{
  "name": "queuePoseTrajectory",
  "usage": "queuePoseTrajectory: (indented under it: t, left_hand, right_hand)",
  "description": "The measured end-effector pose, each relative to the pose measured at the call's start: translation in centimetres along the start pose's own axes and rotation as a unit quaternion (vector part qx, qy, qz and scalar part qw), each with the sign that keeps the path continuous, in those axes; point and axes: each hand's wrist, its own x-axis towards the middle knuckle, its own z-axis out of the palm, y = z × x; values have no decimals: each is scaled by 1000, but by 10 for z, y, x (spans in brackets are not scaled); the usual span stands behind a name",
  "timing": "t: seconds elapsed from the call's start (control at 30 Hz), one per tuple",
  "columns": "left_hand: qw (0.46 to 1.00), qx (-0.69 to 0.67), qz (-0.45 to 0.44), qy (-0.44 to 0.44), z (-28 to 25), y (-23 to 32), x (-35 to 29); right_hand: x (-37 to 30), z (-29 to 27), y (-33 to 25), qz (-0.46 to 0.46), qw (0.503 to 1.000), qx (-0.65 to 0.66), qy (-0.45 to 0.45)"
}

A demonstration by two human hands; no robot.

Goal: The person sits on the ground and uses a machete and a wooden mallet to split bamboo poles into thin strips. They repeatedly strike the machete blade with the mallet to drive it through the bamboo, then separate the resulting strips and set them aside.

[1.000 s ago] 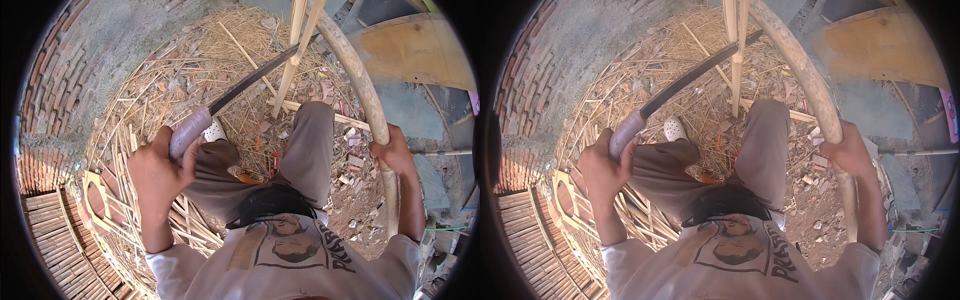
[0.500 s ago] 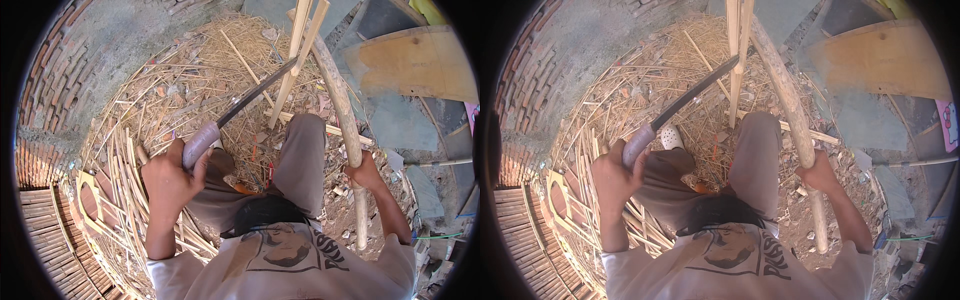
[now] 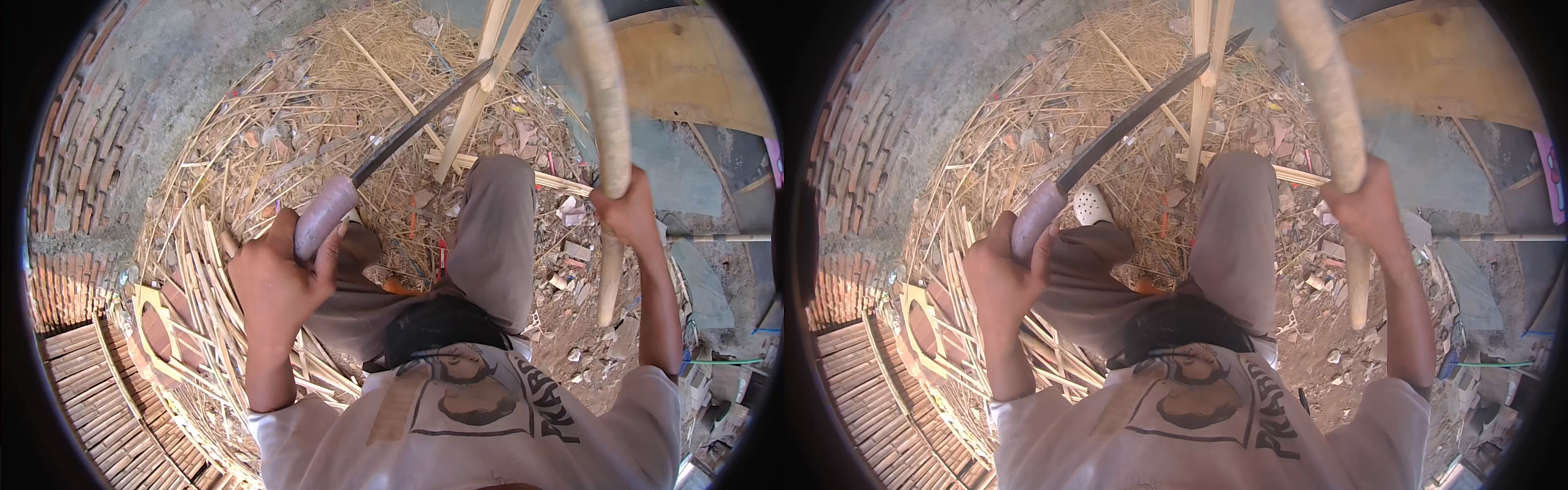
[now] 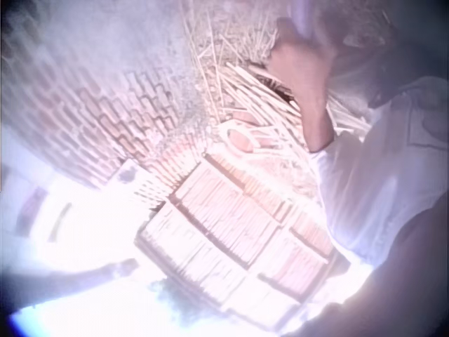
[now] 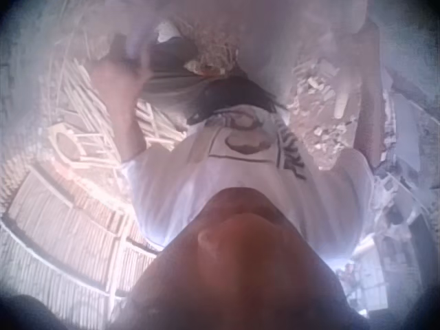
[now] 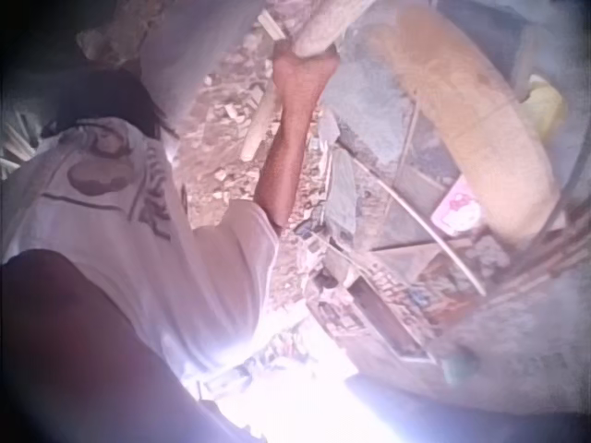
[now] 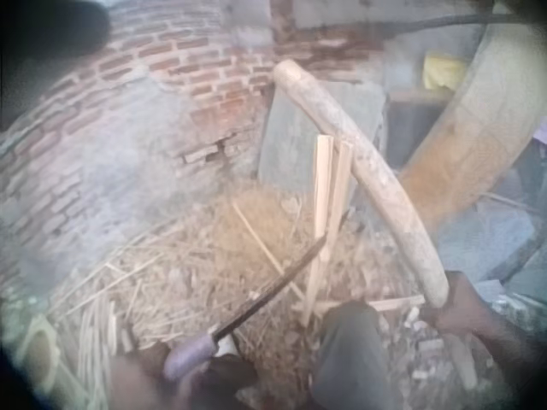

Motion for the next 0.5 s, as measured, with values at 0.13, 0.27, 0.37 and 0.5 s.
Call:
queuePoseTrajectory:
  t: [0.13,0.27,0.37,0.5]
  left_hand:
    - [998,48,-24,-19,12,-18,5]
    - [999,28,-36,-15,24,-30,0]
    - [998,-25,-43,-33,35,-21,-1]
    - [946,-288,-61,-134,59,11,-13]
  right_hand:
    - [-20,28,51,122,980,15,-156]
    - [-32,-23,38,124,990,16,-66]
    - [-43,-34,81,126,992,19,18]
    - [-76,37,202,118,978,-89,147]
